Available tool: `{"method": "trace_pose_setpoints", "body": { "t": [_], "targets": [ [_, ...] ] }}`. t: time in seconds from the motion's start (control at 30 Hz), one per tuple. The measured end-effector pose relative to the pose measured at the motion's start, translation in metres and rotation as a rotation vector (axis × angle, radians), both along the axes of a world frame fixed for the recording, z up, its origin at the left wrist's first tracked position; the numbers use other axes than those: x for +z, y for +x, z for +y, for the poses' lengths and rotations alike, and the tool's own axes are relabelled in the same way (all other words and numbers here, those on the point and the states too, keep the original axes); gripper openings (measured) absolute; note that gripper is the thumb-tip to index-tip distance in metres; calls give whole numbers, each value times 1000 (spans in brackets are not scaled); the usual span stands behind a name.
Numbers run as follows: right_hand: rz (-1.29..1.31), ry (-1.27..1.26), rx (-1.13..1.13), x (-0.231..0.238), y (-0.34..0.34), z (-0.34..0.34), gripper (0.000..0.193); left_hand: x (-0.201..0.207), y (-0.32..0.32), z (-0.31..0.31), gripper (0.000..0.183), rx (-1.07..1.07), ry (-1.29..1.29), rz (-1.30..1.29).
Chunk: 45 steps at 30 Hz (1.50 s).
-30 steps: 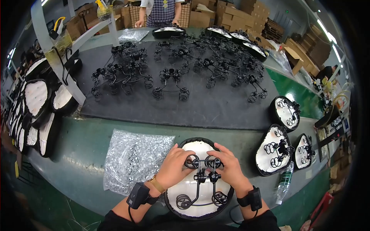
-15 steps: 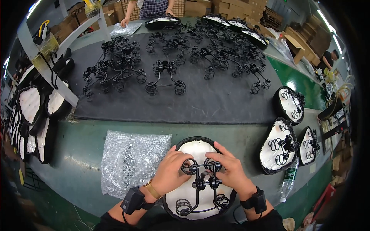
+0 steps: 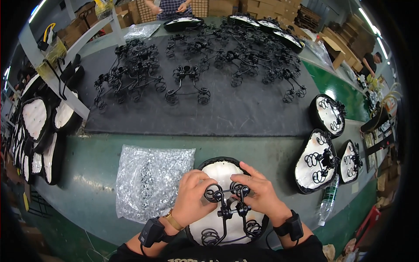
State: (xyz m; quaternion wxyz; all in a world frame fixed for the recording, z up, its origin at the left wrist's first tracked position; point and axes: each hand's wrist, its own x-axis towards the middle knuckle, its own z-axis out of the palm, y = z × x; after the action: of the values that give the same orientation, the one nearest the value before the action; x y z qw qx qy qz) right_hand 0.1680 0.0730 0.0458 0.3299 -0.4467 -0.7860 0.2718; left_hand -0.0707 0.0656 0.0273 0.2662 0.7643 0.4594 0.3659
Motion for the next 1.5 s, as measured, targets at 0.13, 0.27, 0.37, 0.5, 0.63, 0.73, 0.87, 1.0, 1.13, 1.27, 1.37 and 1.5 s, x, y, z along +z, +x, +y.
{"method": "trace_pose_setpoints", "body": {
  "t": [0.13, 0.27, 0.37, 0.5, 0.63, 0.73, 0.87, 1.0, 1.13, 1.27, 1.37, 1.5],
  "targets": [
    [-10, 20, 6, 0, 1, -2, 48, 4, 1, -5, 57, 30, 42, 67],
    [-2, 15, 21, 0, 1, -1, 48, 5, 0, -8, 57, 37, 39, 65],
    [-22, 13, 24, 1, 1, -2, 48, 5, -1, -11, 53, 47, 31, 74],
    [-52, 2, 31, 2, 0, -2, 49, 5, -2, -14, 53, 58, 15, 81],
    [-103, -7, 58, 5, 0, 0, 50, 6, -3, -18, 53, 81, -4, 106],
    [-109, 0, 59, 4, -1, 2, 51, 10, -3, -20, 54, 88, -49, 158],
    [-128, -4, 67, 2, -1, 5, 52, 18, -6, -21, 56, 143, 3, 245],
    [-240, 45, 82, 2, 0, 4, 55, 15, -10, -21, 59, 94, 0, 353],
    [-287, 115, 84, 1, 4, -1, 62, 13, -8, -26, 59, 95, -10, 281],
    [-152, 67, 110, -7, 7, -7, 72, -2, -9, -29, 61, 20, -16, 90],
    [-62, -131, 105, 4, 17, -12, 74, -7, -13, -39, 61, 76, -76, -127],
    [200, -100, -69, 60, 34, -33, 62, 25, -22, -64, 64, 106, 11, -34]
  ]
}}
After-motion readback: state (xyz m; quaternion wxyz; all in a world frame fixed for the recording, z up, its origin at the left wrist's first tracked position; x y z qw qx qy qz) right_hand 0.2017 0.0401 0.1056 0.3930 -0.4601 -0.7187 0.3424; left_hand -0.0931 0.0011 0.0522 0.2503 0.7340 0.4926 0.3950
